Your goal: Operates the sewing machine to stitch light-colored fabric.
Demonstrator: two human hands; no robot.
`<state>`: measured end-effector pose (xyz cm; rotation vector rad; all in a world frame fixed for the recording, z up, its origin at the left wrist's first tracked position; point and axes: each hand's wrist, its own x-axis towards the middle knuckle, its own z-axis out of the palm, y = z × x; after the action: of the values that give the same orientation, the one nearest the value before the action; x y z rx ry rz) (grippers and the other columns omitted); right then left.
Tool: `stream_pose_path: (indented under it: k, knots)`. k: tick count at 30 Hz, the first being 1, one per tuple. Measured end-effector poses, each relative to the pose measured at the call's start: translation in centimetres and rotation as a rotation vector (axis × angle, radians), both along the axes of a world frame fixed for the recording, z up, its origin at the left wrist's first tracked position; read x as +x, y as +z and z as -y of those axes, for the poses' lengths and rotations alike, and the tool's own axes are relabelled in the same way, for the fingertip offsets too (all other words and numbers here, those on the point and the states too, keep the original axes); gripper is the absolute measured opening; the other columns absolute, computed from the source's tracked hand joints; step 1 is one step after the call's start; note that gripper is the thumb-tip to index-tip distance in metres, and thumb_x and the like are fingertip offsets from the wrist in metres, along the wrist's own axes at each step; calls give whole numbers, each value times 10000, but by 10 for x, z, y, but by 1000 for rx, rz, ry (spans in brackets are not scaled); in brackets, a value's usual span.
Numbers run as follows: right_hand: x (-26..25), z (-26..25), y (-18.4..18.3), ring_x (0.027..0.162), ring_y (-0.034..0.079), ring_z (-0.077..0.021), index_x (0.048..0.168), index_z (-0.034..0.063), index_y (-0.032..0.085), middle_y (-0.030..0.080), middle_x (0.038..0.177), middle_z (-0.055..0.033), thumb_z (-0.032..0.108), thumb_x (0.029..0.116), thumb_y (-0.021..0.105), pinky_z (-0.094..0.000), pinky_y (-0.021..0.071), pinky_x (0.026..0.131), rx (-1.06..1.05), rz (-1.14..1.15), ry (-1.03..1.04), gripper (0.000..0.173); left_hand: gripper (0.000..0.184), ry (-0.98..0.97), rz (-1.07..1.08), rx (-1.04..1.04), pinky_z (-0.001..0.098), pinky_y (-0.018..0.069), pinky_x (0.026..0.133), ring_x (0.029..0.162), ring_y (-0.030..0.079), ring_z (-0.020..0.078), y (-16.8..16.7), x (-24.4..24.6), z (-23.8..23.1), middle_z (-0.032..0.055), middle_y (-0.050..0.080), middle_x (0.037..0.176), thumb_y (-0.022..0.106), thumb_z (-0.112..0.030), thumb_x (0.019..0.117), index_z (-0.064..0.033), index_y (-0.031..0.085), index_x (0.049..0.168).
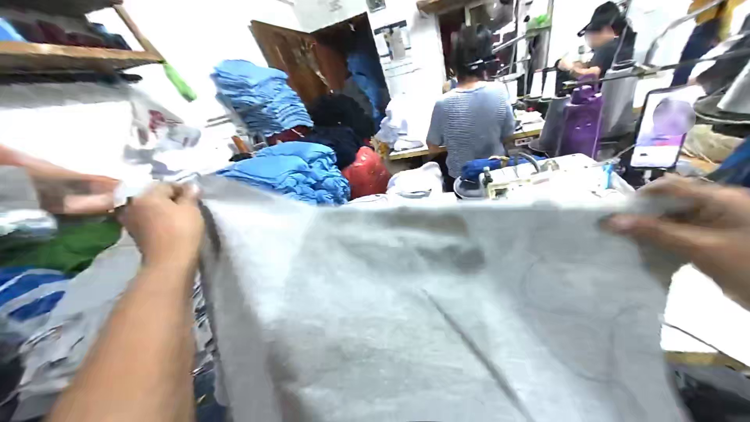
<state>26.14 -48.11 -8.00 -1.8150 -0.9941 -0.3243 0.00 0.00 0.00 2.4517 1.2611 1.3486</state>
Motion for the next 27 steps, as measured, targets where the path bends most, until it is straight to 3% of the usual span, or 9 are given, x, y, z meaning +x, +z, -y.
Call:
stream_pose_path:
  k: [2,5,8,11,13,16,20,23,27]
  knots:
    - [-25,-26,-31,560,575,-9,951,46,709,636,676,25,120,889,682,-207,501,535,-79,72,106,100,386,-79,-101,-104,817,308,985,1196,477,687,-48,22,1,488,530,1230,465,-147,1083,191,562,1245]
    - [-45,-58,-65,598,604,-68,948,79,725,664,715,-12,194,972,636,-236,516,565,-191,71,276,148,337,-362,-219,-205,757,378,994,1198,540,598,-96,69,39,399,579,1273,540,-119,1051,119,610,1281]
    - [-50,-74,-76,671,648,-132,984,70,726,687,766,-48,206,992,628,-317,545,633,-264,-16,315,168,377,-831,-219,-174,544,468,1054,1260,601,353,-131,103,132,217,628,1350,611,-191,1014,51,629,1303]
    - [-49,-79,-81,632,606,-48,959,97,728,669,734,7,207,951,668,-219,505,595,-177,-36,288,125,542,-1224,-220,-33,393,509,1047,1232,637,187,-153,112,216,105,688,1288,615,-423,970,-15,642,1327]
    - [-47,-78,-89,633,585,45,959,107,736,676,739,58,178,926,675,-115,473,590,-47,-103,296,99,462,-1255,-213,146,367,547,952,1022,707,169,-159,117,239,78,744,1087,629,-309,974,-10,643,1326]
    - [-47,-65,-99,664,573,77,963,144,726,650,750,110,184,967,630,-88,467,617,100,-434,380,105,299,-1233,-164,186,269,547,818,821,687,91,-159,121,242,-2,741,886,628,-215,957,-74,736,1198]
    - [-56,-44,-121,844,614,102,1080,190,713,679,909,175,303,1031,555,-113,510,773,263,-759,541,200,182,-1288,-113,81,150,533,767,816,657,15,-158,118,244,-13,716,863,626,-223,992,-116,765,1041]
    - [-60,-42,-142,897,630,86,1142,127,716,708,990,141,163,1031,542,-123,519,809,334,-795,554,210,142,-1376,-129,-70,108,524,776,823,637,-35,-157,117,240,-24,696,870,629,-182,991,-95,741,1001]
    - [-61,-44,-143,739,577,127,1011,159,723,663,836,183,182,1023,553,-79,471,665,332,-804,462,171,175,-1389,-155,-116,69,475,690,740,580,-64,-158,122,241,-31,672,834,616,-216,1007,-80,728,1001]
